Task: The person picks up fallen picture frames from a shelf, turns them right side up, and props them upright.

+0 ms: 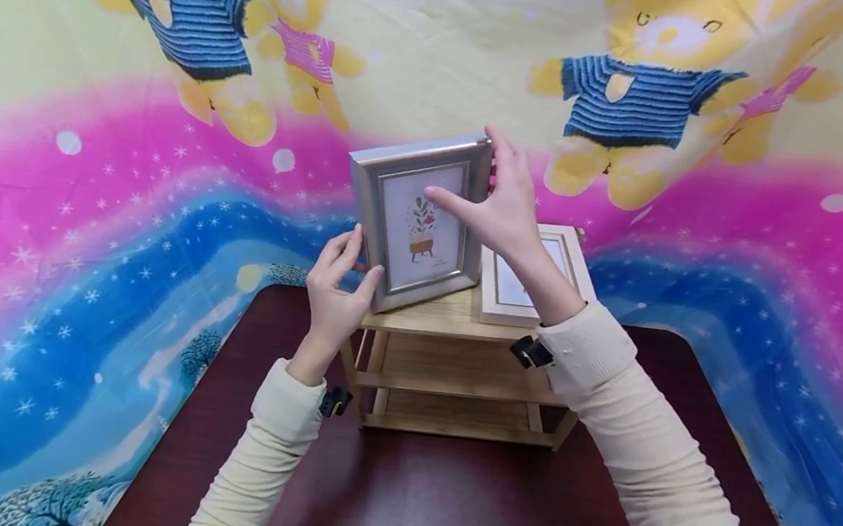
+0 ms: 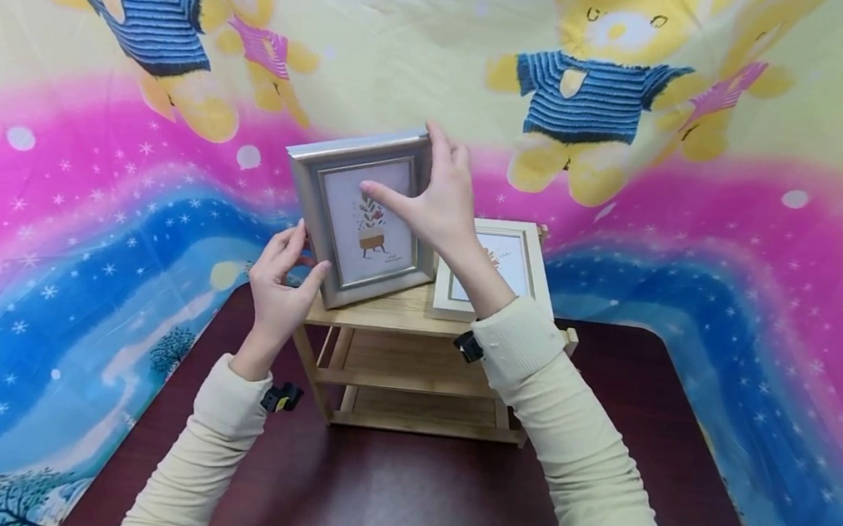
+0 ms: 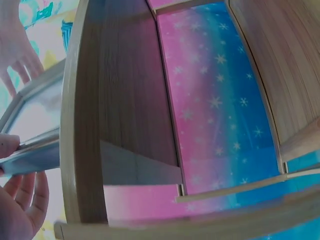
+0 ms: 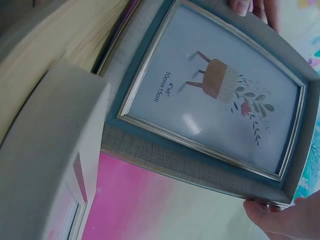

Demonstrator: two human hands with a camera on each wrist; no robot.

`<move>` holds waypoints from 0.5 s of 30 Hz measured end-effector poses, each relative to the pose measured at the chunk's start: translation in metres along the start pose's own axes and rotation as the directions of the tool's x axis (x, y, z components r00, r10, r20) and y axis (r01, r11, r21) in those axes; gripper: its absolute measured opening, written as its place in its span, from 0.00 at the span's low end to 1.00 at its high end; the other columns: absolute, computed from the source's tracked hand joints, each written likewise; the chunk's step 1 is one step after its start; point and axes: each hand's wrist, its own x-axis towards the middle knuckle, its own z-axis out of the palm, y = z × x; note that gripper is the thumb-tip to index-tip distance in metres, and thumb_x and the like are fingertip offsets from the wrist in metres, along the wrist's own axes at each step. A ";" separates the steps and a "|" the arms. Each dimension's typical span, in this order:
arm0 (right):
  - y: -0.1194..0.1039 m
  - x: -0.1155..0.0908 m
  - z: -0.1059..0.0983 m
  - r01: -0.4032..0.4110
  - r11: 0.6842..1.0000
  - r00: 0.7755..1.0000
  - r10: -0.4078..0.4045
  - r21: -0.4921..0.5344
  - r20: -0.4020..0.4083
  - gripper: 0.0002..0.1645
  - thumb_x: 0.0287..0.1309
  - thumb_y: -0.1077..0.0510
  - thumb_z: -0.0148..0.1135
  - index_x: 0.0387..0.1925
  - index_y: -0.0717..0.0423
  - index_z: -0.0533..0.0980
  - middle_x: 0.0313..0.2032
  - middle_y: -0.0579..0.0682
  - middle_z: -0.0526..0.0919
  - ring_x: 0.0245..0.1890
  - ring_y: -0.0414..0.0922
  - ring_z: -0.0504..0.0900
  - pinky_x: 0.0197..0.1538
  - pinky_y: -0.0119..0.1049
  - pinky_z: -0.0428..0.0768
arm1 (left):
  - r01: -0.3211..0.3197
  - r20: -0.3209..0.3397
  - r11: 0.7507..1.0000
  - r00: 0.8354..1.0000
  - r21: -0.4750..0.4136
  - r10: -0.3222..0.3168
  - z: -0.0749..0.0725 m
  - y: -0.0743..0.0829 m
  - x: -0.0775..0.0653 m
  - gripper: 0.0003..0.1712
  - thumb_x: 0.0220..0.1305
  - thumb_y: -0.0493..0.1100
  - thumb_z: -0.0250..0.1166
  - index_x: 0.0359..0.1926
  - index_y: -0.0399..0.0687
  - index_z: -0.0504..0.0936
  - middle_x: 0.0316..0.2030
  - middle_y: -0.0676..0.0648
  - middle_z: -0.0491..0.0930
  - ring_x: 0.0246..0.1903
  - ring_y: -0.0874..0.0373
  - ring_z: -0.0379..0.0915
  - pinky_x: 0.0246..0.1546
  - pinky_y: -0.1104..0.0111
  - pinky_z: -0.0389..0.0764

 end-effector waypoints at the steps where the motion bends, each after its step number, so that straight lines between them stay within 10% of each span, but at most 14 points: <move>1: 0.001 0.001 0.001 0.013 1.000 1.000 -0.013 -0.013 0.009 0.57 0.38 0.44 0.72 0.67 0.52 0.54 0.57 0.57 0.61 0.49 0.49 0.66 0.51 0.39 0.69 | -0.010 -0.008 1.000 1.000 0.004 0.010 0.001 0.002 -0.001 0.30 0.45 0.23 0.65 0.53 0.28 0.72 0.44 0.34 0.75 0.26 0.47 0.72 0.31 0.65 0.74; 15: 0.000 0.002 0.010 0.120 0.977 0.988 -0.101 -0.177 0.113 0.65 0.32 0.37 0.72 0.69 0.51 0.50 0.68 0.56 0.45 0.66 0.48 0.47 0.64 0.46 0.55 | -0.074 -0.048 0.987 0.995 0.146 0.082 0.018 0.017 -0.010 0.29 0.46 0.25 0.66 0.53 0.26 0.72 0.44 0.33 0.74 0.43 0.44 0.71 0.34 0.59 0.76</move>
